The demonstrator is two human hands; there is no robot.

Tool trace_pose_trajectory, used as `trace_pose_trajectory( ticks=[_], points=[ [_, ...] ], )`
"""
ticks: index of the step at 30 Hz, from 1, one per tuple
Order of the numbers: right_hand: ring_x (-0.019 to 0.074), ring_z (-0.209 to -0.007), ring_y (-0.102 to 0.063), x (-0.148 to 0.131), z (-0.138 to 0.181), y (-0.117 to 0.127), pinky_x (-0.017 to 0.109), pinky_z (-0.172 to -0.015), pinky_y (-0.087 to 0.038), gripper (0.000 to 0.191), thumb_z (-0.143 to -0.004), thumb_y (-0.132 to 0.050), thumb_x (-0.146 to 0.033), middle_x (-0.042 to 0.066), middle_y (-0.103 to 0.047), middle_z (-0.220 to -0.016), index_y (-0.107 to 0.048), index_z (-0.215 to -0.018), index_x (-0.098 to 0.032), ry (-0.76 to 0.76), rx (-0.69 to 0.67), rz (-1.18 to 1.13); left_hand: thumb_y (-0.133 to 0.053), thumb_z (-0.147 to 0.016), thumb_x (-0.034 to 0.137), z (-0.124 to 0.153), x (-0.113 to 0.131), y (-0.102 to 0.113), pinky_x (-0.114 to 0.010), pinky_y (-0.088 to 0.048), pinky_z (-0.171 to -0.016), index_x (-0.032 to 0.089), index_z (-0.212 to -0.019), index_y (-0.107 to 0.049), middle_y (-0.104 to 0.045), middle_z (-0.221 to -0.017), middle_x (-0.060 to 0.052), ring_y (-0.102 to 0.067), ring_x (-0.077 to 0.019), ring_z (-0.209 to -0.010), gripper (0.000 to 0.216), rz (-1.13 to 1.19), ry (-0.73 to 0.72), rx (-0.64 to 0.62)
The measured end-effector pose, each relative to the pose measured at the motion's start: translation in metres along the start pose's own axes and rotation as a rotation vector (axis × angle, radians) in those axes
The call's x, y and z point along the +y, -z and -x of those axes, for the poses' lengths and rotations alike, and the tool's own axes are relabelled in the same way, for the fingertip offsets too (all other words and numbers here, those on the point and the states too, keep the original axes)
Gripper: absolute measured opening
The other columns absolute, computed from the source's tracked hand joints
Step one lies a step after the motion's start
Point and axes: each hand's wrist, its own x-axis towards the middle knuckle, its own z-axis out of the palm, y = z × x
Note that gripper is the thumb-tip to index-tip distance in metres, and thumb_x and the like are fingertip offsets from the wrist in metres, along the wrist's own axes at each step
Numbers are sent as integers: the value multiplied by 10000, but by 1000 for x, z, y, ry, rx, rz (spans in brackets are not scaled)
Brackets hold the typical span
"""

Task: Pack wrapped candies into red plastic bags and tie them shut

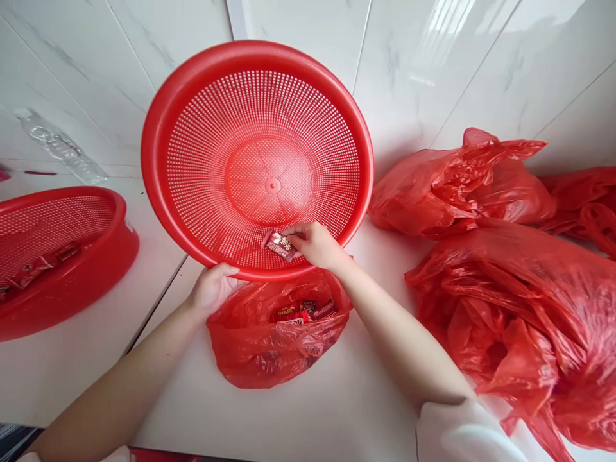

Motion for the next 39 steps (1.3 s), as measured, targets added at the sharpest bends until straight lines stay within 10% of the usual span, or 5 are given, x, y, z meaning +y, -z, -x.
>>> trace_pose_trajectory(
  ticks=[15, 20, 31, 36, 39],
  points=[
    [159, -741, -695, -40, 27, 14, 274, -701, -547, 250, -900, -516, -261, 45, -726, -823, -686, -1061, -173, 36, -558, 80, -534, -699, 106, -10, 11, 6, -403, -568, -823, 112, -854, -674, -699, -1016, -100, -642, -272, -1019, 209, 23, -93, 145],
    [172, -605, -659, -44, 34, 18, 335, -673, -540, 509, -884, -503, -185, 4, -679, -707, -427, -1381, -261, 55, -194, 499, -528, -705, 108, -10, 20, 8, -341, -583, -771, 146, -837, -654, -708, -959, -61, -663, -223, -945, 186, 133, -79, 199],
    [175, -738, -601, -40, 23, 34, 324, -691, -564, 362, -701, -740, -443, 42, -607, -908, -538, -908, -225, 440, 612, 555, -481, -881, 524, 9, 41, -1, -493, -493, -906, 183, -1108, -595, -668, -1123, -135, -652, -306, -1027, 426, -518, -121, -44],
    [175, -718, -636, -55, 41, 66, 309, -685, -540, 390, -631, -783, -386, 28, -665, -868, -574, -915, -218, 401, 830, 569, -621, -816, 362, 23, 89, 42, -619, -159, -1112, 200, -1293, -500, -507, -1369, -141, -347, -365, -1342, 518, -1433, -732, 748],
    [175, -703, -662, -58, 51, 81, 285, -652, -529, 422, -607, -792, -339, 36, -681, -879, -588, -958, -222, 390, 934, 562, -695, -750, 336, 34, 113, 84, -783, -134, -963, 143, -1279, -445, -423, -1402, -192, -220, -462, -1351, 617, -1469, -707, 1141]
  ],
)
